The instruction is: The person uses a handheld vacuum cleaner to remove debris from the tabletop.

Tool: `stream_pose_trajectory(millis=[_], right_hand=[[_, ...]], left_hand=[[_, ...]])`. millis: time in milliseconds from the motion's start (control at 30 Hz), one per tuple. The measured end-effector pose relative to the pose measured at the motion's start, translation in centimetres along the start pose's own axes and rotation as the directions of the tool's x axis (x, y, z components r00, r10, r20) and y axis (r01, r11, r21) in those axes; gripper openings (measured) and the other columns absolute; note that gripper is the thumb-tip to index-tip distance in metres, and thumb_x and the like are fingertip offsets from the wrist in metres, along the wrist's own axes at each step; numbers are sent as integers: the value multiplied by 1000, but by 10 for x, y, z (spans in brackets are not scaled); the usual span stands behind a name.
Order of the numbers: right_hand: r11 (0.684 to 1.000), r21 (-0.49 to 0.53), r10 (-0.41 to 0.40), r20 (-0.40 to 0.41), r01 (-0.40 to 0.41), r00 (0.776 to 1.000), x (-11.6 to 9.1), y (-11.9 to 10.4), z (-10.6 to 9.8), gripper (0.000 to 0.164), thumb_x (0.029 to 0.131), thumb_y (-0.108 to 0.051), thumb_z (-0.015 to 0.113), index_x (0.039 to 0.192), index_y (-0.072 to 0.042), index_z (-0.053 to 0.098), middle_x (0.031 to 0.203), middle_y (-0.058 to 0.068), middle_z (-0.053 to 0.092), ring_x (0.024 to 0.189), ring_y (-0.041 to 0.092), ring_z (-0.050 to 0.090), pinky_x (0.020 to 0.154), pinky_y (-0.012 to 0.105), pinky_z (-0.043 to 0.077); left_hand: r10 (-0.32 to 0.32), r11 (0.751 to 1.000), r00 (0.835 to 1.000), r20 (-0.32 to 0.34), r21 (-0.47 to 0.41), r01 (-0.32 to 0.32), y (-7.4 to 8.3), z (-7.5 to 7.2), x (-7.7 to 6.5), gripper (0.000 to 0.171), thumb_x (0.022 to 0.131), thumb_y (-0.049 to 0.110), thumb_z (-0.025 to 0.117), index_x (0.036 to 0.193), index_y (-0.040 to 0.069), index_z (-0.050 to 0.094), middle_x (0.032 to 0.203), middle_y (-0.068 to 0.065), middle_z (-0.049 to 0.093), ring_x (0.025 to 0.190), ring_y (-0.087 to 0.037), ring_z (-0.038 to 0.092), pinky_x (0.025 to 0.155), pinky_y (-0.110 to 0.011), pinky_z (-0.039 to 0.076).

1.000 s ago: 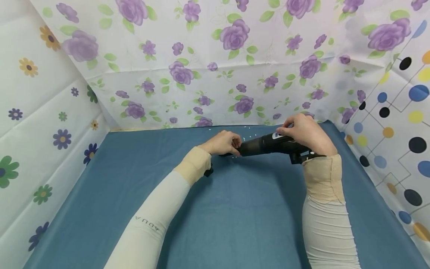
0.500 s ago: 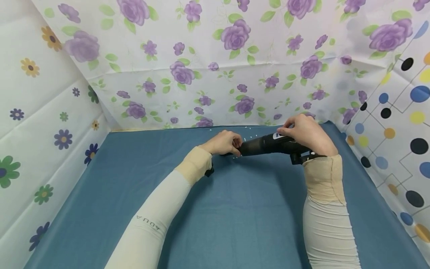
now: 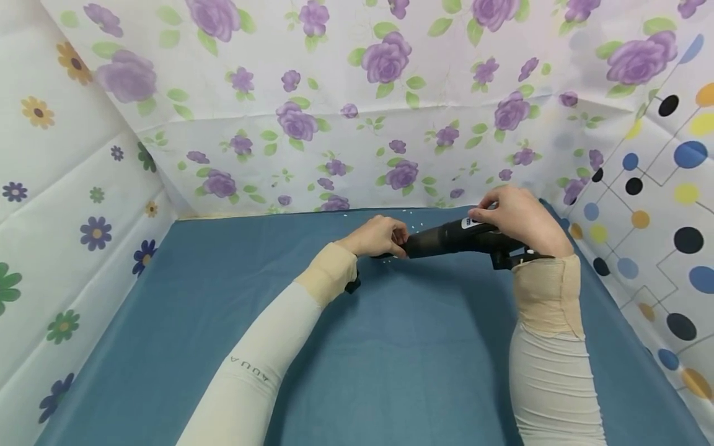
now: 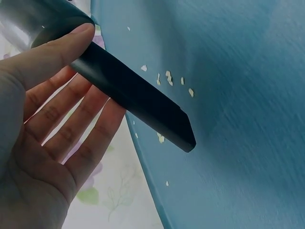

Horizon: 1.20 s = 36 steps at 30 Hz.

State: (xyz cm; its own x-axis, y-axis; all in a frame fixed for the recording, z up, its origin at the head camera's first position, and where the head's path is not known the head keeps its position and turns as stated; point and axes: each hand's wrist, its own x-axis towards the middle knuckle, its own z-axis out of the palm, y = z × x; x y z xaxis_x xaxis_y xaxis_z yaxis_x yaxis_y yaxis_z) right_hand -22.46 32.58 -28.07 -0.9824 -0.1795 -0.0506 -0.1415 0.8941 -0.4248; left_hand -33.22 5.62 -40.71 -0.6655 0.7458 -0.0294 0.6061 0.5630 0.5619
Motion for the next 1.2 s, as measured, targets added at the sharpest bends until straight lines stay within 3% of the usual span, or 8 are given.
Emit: stream_pose_trajectory(millis=[467, 700, 1200], right_hand=[[1000, -7, 1, -4, -1, 1000, -3, 6, -6, 39, 105, -32, 65, 120, 3, 73, 113, 24, 69, 75, 28, 56, 61, 38, 44], [1000, -29, -5, -1, 5, 1000, -3, 4, -10, 38, 105, -30, 65, 120, 4, 73, 121, 29, 67, 90, 34, 64, 71, 46, 52], [999, -38, 14, -12, -14, 1000, -7, 1, -12, 36, 106, -30, 64, 119, 2, 74, 117, 26, 69, 86, 32, 62, 68, 44, 49]], left_hand=[[35, 999, 999, 1, -30, -35, 6, 7, 7, 27, 89, 25, 86, 108, 12, 71, 104, -2, 71, 96, -13, 66, 88, -30, 55], [37, 998, 999, -4, -43, -37, 7, 9, 8, 25, 89, 25, 86, 105, 13, 70, 103, -1, 71, 95, -13, 66, 86, -30, 55], [22, 999, 1000, -9, -45, -22, 13, 10, 9, 27, 89, 24, 86, 108, 13, 70, 104, -2, 70, 95, -13, 66, 88, -32, 55]])
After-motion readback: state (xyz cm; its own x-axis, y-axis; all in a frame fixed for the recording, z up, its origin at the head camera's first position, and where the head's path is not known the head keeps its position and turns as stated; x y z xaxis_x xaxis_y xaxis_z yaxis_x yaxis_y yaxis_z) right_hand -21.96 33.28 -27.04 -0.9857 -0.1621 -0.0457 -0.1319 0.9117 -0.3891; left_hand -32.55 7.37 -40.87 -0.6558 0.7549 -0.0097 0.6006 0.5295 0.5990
